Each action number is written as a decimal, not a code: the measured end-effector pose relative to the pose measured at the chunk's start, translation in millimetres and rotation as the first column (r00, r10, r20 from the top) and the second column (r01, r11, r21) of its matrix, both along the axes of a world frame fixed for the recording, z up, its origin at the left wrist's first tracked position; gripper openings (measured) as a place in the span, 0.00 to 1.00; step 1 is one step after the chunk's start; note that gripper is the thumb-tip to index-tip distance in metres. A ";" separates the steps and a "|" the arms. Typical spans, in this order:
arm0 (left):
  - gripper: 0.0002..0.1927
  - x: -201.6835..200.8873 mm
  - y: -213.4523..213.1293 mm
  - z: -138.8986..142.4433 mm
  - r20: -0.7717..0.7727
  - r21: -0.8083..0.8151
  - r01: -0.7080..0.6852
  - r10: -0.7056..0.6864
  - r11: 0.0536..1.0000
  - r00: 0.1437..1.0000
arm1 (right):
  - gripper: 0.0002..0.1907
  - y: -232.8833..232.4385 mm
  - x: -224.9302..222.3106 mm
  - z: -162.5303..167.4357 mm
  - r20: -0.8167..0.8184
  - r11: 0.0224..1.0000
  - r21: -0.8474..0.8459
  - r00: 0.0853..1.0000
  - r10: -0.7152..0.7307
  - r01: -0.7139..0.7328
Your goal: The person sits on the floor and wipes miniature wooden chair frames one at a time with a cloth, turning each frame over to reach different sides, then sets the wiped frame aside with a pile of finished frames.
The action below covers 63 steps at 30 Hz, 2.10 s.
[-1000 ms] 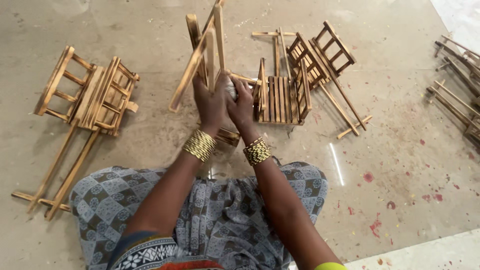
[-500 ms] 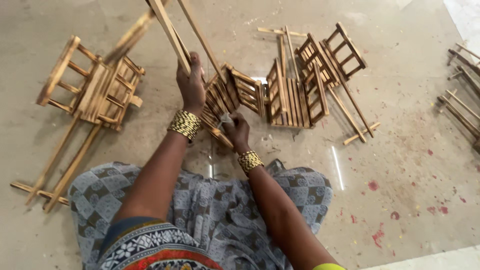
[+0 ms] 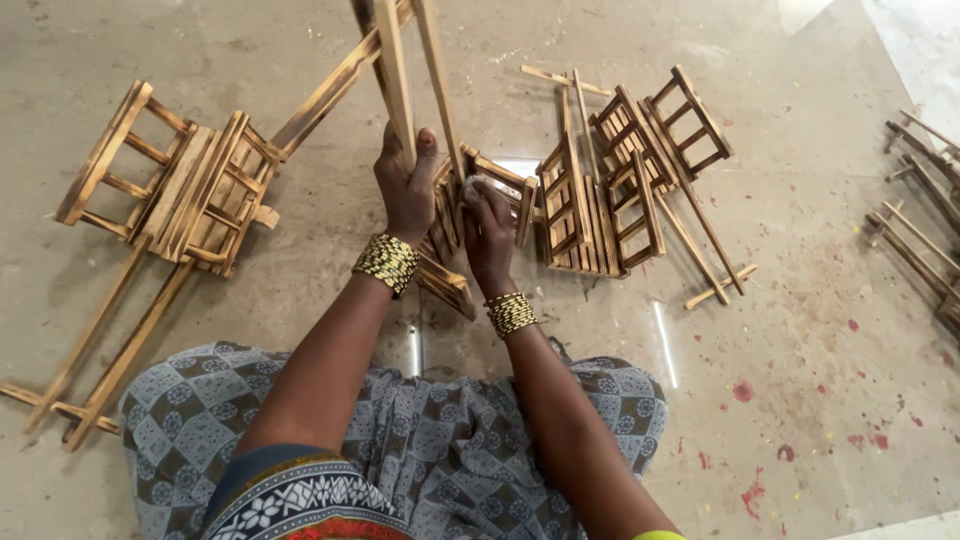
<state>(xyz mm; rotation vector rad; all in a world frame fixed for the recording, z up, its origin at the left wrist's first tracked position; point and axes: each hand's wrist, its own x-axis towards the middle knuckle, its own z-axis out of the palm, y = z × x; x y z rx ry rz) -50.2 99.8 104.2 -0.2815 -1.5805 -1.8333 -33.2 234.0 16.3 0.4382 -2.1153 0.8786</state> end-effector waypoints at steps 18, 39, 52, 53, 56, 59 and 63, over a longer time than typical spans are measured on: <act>0.15 -17.6 -14.1 -13.2 0.054 -0.017 -0.016 0.016 1.000 0.998 | 0.10 3.7 4.1 -68.2 0.633 0.746 -0.625 0.709 0.312 0.229; 0.19 -32.9 -15.7 -17.9 0.087 -0.017 -0.040 0.042 0.999 0.995 | 0.05 5.2 -1.5 -76.3 0.732 0.795 -0.605 0.428 0.530 0.050; 0.21 -28.4 -12.3 -12.3 0.076 -0.014 -0.050 0.051 0.999 0.996 | 0.07 11.2 6.8 -57.9 0.667 0.742 -0.664 0.374 0.644 -0.095; 0.22 -28.7 -11.8 -12.5 0.076 -0.020 -0.052 0.054 0.998 0.996 | 0.08 11.0 7.2 -57.8 0.669 0.745 -0.658 0.373 0.643 -0.106; 0.21 -28.0 -6.0 -13.1 0.141 -0.032 -0.060 0.064 0.998 0.988 | 0.09 12.9 8.8 -33.3 0.651 0.720 -0.690 0.371 0.662 -0.076; 0.20 -27.3 4.3 -11.5 0.191 -0.057 -0.079 0.089 0.995 0.978 | 0.08 23.4 17.0 23.4 0.568 0.630 -0.777 0.447 0.691 0.013; 0.21 -25.0 12.2 -3.5 0.067 -0.103 -0.175 0.182 0.979 0.981 | 0.18 48.6 40.3 104.6 0.406 0.611 -0.775 0.614 0.677 -0.162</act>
